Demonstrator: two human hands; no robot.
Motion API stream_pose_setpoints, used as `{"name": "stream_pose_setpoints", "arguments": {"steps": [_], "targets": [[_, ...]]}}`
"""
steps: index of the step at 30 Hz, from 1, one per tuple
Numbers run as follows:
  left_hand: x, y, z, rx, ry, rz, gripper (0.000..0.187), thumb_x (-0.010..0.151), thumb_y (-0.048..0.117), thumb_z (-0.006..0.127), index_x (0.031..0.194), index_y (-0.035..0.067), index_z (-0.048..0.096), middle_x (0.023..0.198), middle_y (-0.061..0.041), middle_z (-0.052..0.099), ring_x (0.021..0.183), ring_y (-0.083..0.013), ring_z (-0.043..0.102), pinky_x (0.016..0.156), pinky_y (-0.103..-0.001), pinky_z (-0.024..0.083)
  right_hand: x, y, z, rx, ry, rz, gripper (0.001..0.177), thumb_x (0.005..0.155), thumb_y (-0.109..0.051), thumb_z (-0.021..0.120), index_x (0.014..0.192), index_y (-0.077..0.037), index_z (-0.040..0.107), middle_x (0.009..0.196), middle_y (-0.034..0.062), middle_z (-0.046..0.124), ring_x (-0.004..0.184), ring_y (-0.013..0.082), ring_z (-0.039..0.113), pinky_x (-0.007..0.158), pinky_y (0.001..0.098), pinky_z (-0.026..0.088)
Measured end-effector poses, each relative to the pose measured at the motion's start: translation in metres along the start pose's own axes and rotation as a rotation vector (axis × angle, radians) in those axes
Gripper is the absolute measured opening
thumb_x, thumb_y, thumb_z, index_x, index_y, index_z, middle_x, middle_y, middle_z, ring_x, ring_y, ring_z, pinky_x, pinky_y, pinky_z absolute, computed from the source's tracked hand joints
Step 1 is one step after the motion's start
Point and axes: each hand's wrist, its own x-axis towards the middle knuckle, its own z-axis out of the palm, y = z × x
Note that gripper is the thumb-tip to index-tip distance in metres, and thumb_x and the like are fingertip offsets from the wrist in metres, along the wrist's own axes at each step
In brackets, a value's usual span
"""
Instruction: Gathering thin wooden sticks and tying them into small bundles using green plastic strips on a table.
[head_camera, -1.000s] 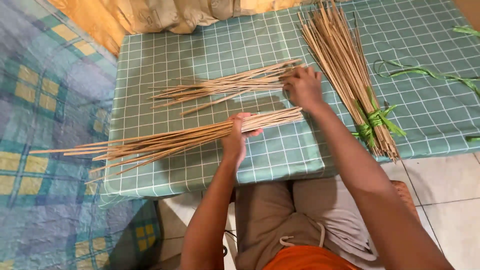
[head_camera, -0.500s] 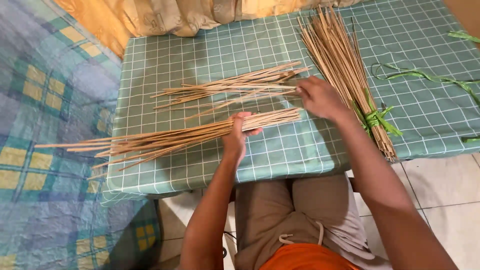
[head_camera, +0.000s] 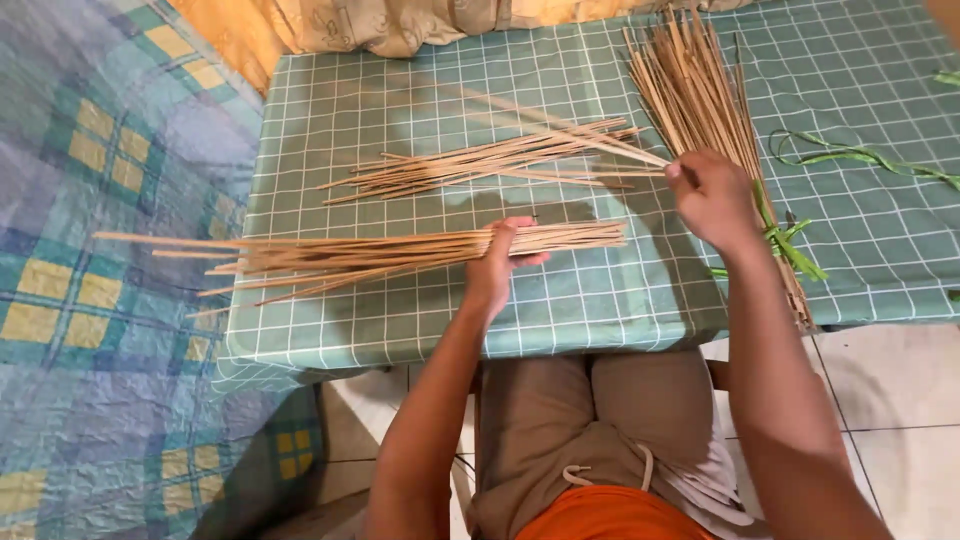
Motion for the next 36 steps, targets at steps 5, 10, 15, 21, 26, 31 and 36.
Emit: {"name": "stream_pose_setpoints", "arguments": {"steps": [5,10,15,21,26,31,36], "targets": [[-0.015,0.026,0.012,0.003,-0.083,-0.035,0.055,0.096,0.027,0.062,0.140,-0.006,0.052,0.114,-0.030,0.067,0.098,-0.0397,0.071,0.075,-0.055,0.065,-0.019,-0.041,0.011,0.141,-0.012,-0.110,0.013,0.102,-0.011,0.065,0.094,-0.007,0.073,0.079,0.0164,0.060,0.084,0.0409,0.064,0.080,0.0479,0.050],[-0.009,0.019,0.001,0.025,-0.123,-0.071,0.058,0.097,0.022,0.059,0.149,0.003,0.046,0.112,-0.027,0.068,0.099,-0.0393,0.072,0.072,-0.056,0.066,-0.038,-0.105,0.004,-0.067,-0.232,-0.167,0.026,0.086,-0.001,0.060,0.095,-0.014,0.079,0.087,0.0164,0.066,0.089,0.0434,0.066,0.083,0.0507,0.052],[0.009,-0.009,-0.014,0.039,-0.115,-0.091,0.036,0.098,0.021,0.066,0.129,0.003,0.064,0.107,-0.027,0.069,0.092,-0.0412,0.074,0.065,-0.059,0.065,-0.041,-0.076,0.035,-0.156,-0.168,-0.175,0.038,0.083,-0.004,0.064,0.115,-0.020,0.078,0.090,0.0123,0.064,0.090,0.0375,0.065,0.083,0.0463,0.054],[-0.005,0.007,-0.002,0.066,-0.076,-0.138,0.053,0.098,0.043,0.065,0.126,-0.002,0.062,0.117,-0.028,0.066,0.105,-0.0405,0.070,0.072,-0.060,0.065,-0.048,-0.055,0.056,-0.087,-0.165,-0.130,0.046,0.083,-0.002,0.061,0.118,-0.025,0.079,0.089,0.0130,0.064,0.090,0.0375,0.064,0.085,0.0473,0.054],[0.009,-0.005,-0.013,0.012,-0.004,-0.115,0.050,0.098,0.043,0.068,0.120,-0.002,0.062,0.119,-0.027,0.066,0.103,-0.0424,0.070,0.074,-0.061,0.064,-0.044,-0.076,0.040,-0.126,-0.102,-0.142,0.040,0.085,-0.009,0.064,0.115,-0.031,0.079,0.091,0.0052,0.065,0.095,0.0313,0.064,0.090,0.0464,0.051],[0.005,0.001,-0.007,0.005,0.055,-0.070,0.047,0.100,0.041,0.062,0.112,-0.004,0.065,0.117,-0.029,0.069,0.102,-0.0417,0.071,0.075,-0.057,0.065,-0.043,-0.055,0.050,-0.281,0.183,-0.060,0.046,0.095,-0.028,0.072,0.141,-0.030,0.069,0.114,0.0049,0.063,0.112,0.0277,0.057,0.103,0.0532,0.039],[0.014,-0.006,-0.014,-0.111,0.109,-0.034,0.039,0.100,0.034,0.065,0.109,-0.003,0.065,0.116,-0.030,0.069,0.099,-0.0417,0.072,0.072,-0.056,0.067,-0.075,-0.045,0.067,0.516,0.391,0.187,0.061,0.095,0.017,0.059,0.154,0.002,0.051,0.111,0.0212,0.063,0.102,0.0351,0.064,0.093,0.0472,0.052]]}}
